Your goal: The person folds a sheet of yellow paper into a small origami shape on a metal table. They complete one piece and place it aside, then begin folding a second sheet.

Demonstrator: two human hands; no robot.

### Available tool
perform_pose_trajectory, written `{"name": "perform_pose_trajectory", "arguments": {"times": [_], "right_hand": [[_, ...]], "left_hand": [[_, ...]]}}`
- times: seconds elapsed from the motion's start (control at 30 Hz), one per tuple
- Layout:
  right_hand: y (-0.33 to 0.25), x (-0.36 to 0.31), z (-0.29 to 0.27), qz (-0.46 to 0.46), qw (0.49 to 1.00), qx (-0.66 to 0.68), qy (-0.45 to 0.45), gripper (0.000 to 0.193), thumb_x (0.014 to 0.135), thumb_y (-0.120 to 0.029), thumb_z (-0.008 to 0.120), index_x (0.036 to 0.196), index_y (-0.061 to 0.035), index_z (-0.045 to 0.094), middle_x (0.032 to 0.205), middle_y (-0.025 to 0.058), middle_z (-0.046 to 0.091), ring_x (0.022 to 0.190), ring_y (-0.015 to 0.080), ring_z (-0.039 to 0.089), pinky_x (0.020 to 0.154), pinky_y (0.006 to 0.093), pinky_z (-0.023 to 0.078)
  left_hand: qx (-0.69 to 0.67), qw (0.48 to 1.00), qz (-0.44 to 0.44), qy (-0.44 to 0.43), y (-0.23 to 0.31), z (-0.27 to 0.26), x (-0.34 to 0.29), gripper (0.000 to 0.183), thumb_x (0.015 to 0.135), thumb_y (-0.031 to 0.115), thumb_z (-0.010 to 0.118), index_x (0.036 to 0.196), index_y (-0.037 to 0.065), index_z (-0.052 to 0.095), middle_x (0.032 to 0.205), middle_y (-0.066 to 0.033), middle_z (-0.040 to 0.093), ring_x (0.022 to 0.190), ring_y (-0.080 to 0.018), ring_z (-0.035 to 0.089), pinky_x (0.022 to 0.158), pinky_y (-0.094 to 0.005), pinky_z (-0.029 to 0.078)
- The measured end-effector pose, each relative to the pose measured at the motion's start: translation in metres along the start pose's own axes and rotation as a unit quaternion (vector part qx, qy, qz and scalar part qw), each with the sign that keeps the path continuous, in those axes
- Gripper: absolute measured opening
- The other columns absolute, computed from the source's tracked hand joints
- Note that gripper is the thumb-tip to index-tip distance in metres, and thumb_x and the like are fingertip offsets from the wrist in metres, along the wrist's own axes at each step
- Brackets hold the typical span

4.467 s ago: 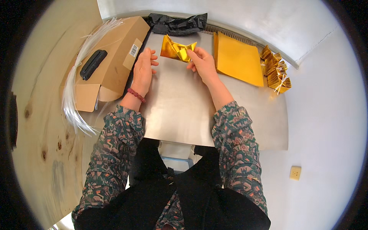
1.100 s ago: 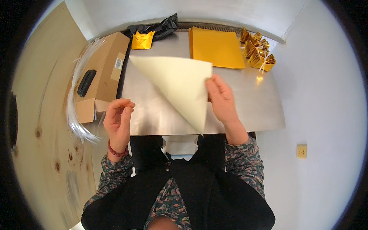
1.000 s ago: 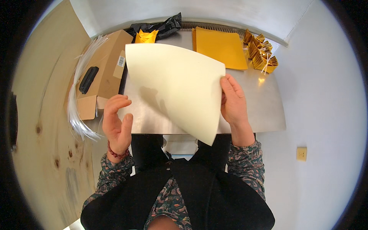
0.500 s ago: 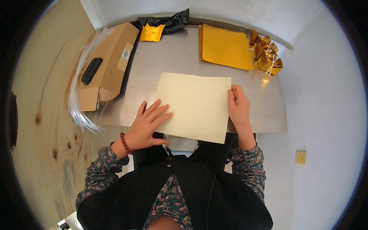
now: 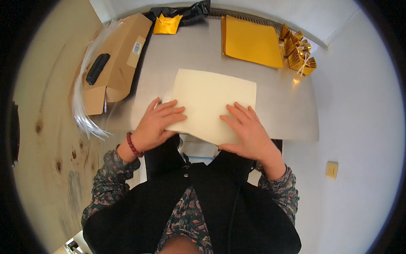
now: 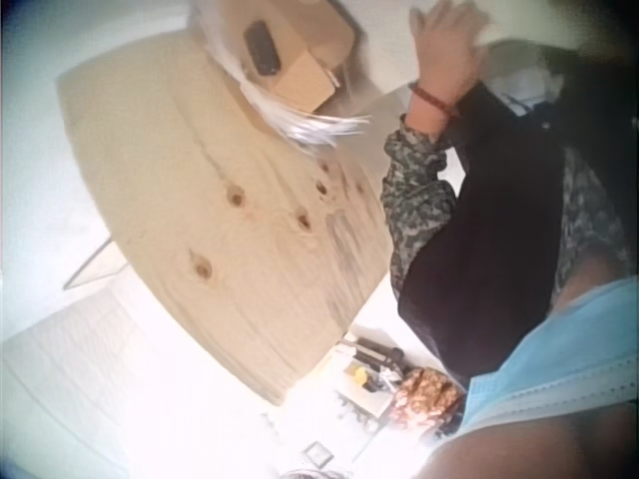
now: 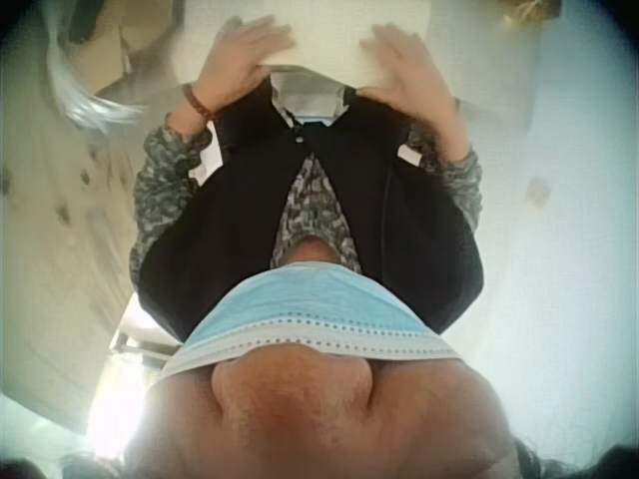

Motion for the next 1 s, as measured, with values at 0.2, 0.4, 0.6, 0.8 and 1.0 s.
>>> {"name": "perform_pose_trajectory", "arguments": {"times": [0.2,0.4,0.6,0.8,1.0], "right_hand": [[0.004,0.003,-0.022,-0.031,0.997,0.06,0.023,0.053,0.086,-0.034,0.082,0.129,-0.0073,0.065,0.132,0.0196,0.067,0.12,0.0398,0.064,0.101,0.0431,0.053],[0.022,0.024,-0.045,0.046,0.989,0.139,-0.006,0.016,0.096,-0.017,0.068,0.108,-0.0058,0.068,0.089,0.0184,0.07,0.082,0.0397,0.068,0.073,0.0421,0.055],[0.045,0.051,-0.053,0.096,0.989,0.11,0.007,0.021,0.093,-0.021,0.069,0.107,-0.0051,0.068,0.088,0.0145,0.075,0.079,0.037,0.071,0.072,0.0427,0.055],[0.068,0.075,-0.042,0.107,0.994,0.023,0.013,0.019,0.092,-0.019,0.069,0.103,-0.0034,0.067,0.087,0.0148,0.074,0.079,0.0347,0.07,0.073,0.0403,0.055],[0.083,0.084,-0.023,0.054,0.997,-0.007,0.058,0.013,0.089,-0.013,0.069,0.097,-0.0024,0.067,0.102,0.0144,0.072,0.098,0.0363,0.066,0.088,0.0418,0.053]], "left_hand": [[-0.087,0.996,-0.014,-0.005,-0.007,-0.027,0.02,0.022,0.093,0.017,0.073,0.115,0.013,0.075,0.106,-0.01,0.076,0.103,-0.0302,0.072,0.114,-0.0516,0.042],[-0.2,0.972,-0.116,-0.036,-0.027,-0.038,0.052,0.026,0.101,0.025,0.069,0.11,0.001,0.073,0.087,-0.0138,0.074,0.071,-0.018,0.065,0.067,-0.0297,0.052],[-0.188,0.972,-0.139,-0.021,-0.043,-0.033,0.078,0.027,0.101,0.022,0.068,0.107,-0.003,0.072,0.089,-0.0138,0.076,0.074,-0.018,0.068,0.069,-0.0314,0.054],[-0.084,0.98,-0.182,-0.006,-0.047,-0.025,0.095,0.032,0.094,0.027,0.074,0.106,-0.002,0.07,0.087,-0.0133,0.074,0.077,-0.0299,0.07,0.074,-0.0363,0.056],[0.04,0.985,-0.134,0.098,-0.054,-0.011,0.095,0.05,0.087,0.031,0.08,0.127,0.004,0.066,0.117,-0.0148,0.066,0.111,-0.0327,0.062,0.097,-0.0403,0.052]]}}
Point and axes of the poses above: each hand's wrist, its own x-axis towards the middle knuckle, its own z-axis out of the palm, y = z × x, the point moved 2 cm from there along x, towards the middle knuckle
